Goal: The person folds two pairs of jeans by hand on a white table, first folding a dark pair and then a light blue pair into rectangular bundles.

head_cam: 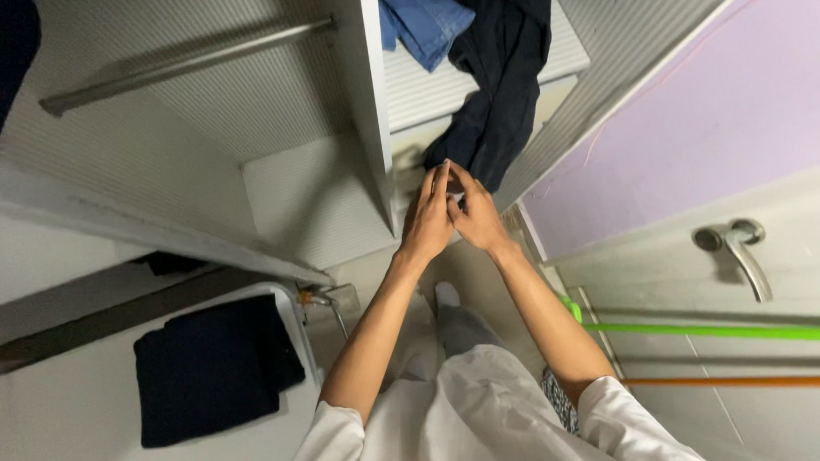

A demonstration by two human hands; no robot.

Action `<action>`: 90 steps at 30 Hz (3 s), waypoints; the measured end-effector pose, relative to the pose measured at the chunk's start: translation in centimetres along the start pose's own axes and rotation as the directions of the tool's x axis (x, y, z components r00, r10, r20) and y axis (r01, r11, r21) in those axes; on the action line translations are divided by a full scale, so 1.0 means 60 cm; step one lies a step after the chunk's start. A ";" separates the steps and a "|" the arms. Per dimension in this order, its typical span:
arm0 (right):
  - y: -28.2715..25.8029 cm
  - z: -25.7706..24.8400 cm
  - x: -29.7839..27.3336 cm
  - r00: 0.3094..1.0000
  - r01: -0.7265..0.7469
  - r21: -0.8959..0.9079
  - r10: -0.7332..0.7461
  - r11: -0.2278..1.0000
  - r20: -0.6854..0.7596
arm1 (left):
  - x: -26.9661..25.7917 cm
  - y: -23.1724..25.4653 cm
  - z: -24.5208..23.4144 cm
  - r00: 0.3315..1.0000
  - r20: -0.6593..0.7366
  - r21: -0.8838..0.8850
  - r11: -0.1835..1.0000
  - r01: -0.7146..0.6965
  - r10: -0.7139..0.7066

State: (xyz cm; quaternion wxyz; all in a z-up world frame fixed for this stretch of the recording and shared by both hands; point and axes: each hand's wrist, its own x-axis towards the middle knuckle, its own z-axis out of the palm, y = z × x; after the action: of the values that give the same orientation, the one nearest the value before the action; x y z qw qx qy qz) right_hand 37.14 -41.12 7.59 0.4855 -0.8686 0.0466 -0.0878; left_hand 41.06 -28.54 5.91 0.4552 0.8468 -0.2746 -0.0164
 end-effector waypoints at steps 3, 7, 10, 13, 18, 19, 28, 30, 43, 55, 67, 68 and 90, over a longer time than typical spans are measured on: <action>0.020 -0.027 0.096 0.988 0.137 -0.019 -0.138 0.990 -0.068 | 0.089 0.002 0.000 1.000 -0.016 -0.017 1.000 0.019 -0.020; 0.048 -0.059 0.215 0.979 0.192 0.051 -0.187 0.980 -0.085 | 0.188 -0.003 0.007 0.993 -0.108 0.002 0.999 -0.038 0.038; 0.064 -0.080 0.304 0.934 0.312 -0.143 -0.331 0.939 -0.135 | 0.247 -0.010 0.014 0.993 -0.115 0.071 0.997 0.038 -0.029; 0.070 -0.087 0.381 0.945 0.243 -0.147 -0.269 0.959 -0.186 | 0.295 -0.029 0.028 0.986 -0.164 0.112 0.992 0.057 -0.038; 0.080 -0.098 0.518 0.918 0.297 -0.093 -0.311 0.950 -0.247 | 0.351 -0.079 0.051 0.971 -0.231 0.185 0.978 0.101 -0.057; 0.091 -0.097 0.547 0.888 0.353 -0.121 -0.373 0.928 -0.268 | 0.363 -0.088 0.052 0.966 -0.253 0.204 0.973 0.112 -0.058; 0.271 -0.027 0.820 0.958 0.274 -0.567 -0.271 0.777 0.092 | 0.423 -0.113 0.038 0.948 -0.156 0.272 0.911 0.311 -0.277; 0.290 -0.019 0.840 0.937 0.342 -0.443 -0.336 0.828 0.095 | 0.424 -0.115 0.041 0.931 -0.094 0.300 0.881 0.365 -0.353; 0.288 0.022 0.849 0.957 0.290 -0.356 -0.265 0.888 0.119 | 0.413 -0.141 0.039 0.937 -0.056 0.215 0.912 0.348 -0.345; 0.155 -0.070 0.713 0.955 0.196 0.981 0.224 0.011 -0.193 | 0.404 -0.176 0.078 0.954 -0.168 -0.357 0.917 0.178 -0.250; -0.042 -0.133 0.212 0.999 0.035 0.999 -0.016 -0.042 -0.035 | 0.249 -0.197 0.091 0.982 0.188 -0.938 -0.297 0.179 -0.005; -0.049 -0.135 0.184 1.000 0.025 0.999 -0.009 -0.024 -0.025 | 0.235 -0.188 0.084 0.980 0.197 -0.933 -0.310 0.184 -0.011; -0.031 -0.129 -0.122 0.962 -0.249 0.968 0.111 -0.018 0.250 | -0.068 -0.106 0.061 0.942 0.244 -0.945 -0.273 0.178 -0.232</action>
State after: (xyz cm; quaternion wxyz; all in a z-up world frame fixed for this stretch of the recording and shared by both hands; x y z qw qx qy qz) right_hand 28.41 -45.39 12.39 0.9625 -0.2646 0.0590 0.0112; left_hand 39.44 -26.60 -2.13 0.9364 0.2024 -0.0011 -0.2865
